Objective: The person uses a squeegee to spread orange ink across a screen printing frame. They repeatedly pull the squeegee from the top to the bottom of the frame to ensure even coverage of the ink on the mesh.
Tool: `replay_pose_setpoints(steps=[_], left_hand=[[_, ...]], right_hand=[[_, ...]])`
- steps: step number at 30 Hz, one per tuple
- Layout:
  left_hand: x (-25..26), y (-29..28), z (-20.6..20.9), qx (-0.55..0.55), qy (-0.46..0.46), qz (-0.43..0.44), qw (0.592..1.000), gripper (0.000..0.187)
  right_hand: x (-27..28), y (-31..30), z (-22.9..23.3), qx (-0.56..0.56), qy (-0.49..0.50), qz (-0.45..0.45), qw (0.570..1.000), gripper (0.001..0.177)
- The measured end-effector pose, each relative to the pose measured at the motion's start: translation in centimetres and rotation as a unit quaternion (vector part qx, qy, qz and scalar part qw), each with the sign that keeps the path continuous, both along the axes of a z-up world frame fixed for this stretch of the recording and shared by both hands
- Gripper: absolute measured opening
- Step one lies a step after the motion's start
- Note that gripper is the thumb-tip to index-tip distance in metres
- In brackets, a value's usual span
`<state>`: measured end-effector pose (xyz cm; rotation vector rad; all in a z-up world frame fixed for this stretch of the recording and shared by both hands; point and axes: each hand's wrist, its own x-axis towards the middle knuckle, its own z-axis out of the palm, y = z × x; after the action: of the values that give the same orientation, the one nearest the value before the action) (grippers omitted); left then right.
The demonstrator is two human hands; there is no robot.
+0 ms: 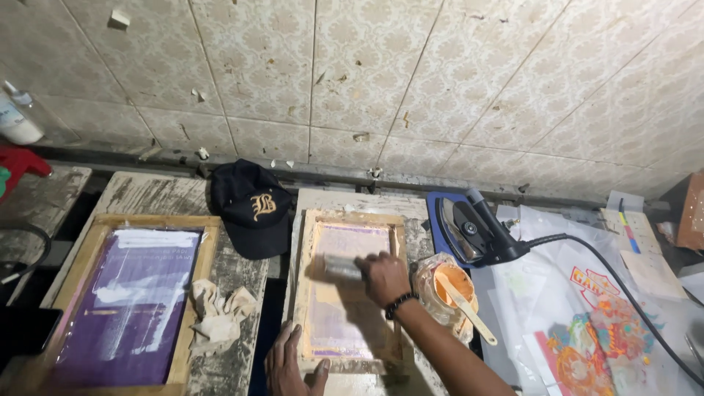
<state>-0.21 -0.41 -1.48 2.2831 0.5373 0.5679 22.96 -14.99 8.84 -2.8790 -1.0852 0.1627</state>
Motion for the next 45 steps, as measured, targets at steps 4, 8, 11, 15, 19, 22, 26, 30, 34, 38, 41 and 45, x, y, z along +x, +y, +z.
replay_pose_setpoints(steps=[4, 8, 11, 15, 19, 22, 26, 30, 34, 38, 41, 45], left_hand=[[-0.2, -0.1, 0.7, -0.002, 0.02, -0.033, 0.999, 0.081], [0.1, 0.4, 1.1, -0.009, 0.003, -0.046, 0.999, 0.079], [-0.2, 0.5, 0.8, 0.025, -0.046, -0.046, 0.998, 0.081], [0.0, -0.6, 1.0, 0.019, -0.033, 0.009, 0.999, 0.082], [-0.1, -0.2, 1.5, -0.008, 0.004, -0.019, 1.0, 0.081], [0.0, -0.4, 0.4, 0.0, 0.013, -0.004, 1.0, 0.081], [0.1, -0.2, 0.6, 0.004, -0.001, -0.009, 1.0, 0.081], [0.1, -0.2, -0.2, 0.001, 0.006, -0.004, 1.0, 0.081], [0.1, -0.2, -0.1, 0.0, 0.009, 0.003, 1.0, 0.08], [0.3, -0.3, -1.3, 0.035, -0.043, 0.012, 0.998, 0.085], [0.3, -0.2, -3.1, 0.026, -0.009, 0.02, 0.999, 0.085], [0.4, -0.3, -3.5, 0.019, 0.007, 0.022, 1.0, 0.087]], right_hand=[[1.1, 1.3, -2.8, -0.019, -0.025, -0.071, 0.997, 0.033], [-2.1, 0.1, -6.5, 0.012, -0.025, -0.028, 0.999, 0.051], [-3.8, -1.8, -4.3, 0.012, -0.018, 0.008, 1.0, 0.028], [-0.9, -0.8, 1.1, 0.048, -0.015, -0.032, 0.998, 0.032], [4.5, 2.2, 2.6, -0.017, 0.017, -0.106, 0.994, 0.042], [7.9, 2.7, -1.4, -0.052, 0.049, -0.122, 0.99, 0.018], [9.1, 2.7, -3.8, -0.059, 0.049, -0.116, 0.99, 0.022], [8.2, 3.3, -1.2, -0.069, 0.082, -0.144, 0.984, 0.022], [8.1, 3.9, -1.2, -0.057, 0.074, -0.118, 0.989, 0.014], [8.4, 3.9, -2.3, -0.084, 0.012, -0.083, 0.993, 0.011], [8.5, 4.0, -2.0, -0.097, 0.013, -0.076, 0.992, 0.019], [8.2, 4.0, -3.1, -0.072, 0.015, -0.107, 0.992, 0.037]])
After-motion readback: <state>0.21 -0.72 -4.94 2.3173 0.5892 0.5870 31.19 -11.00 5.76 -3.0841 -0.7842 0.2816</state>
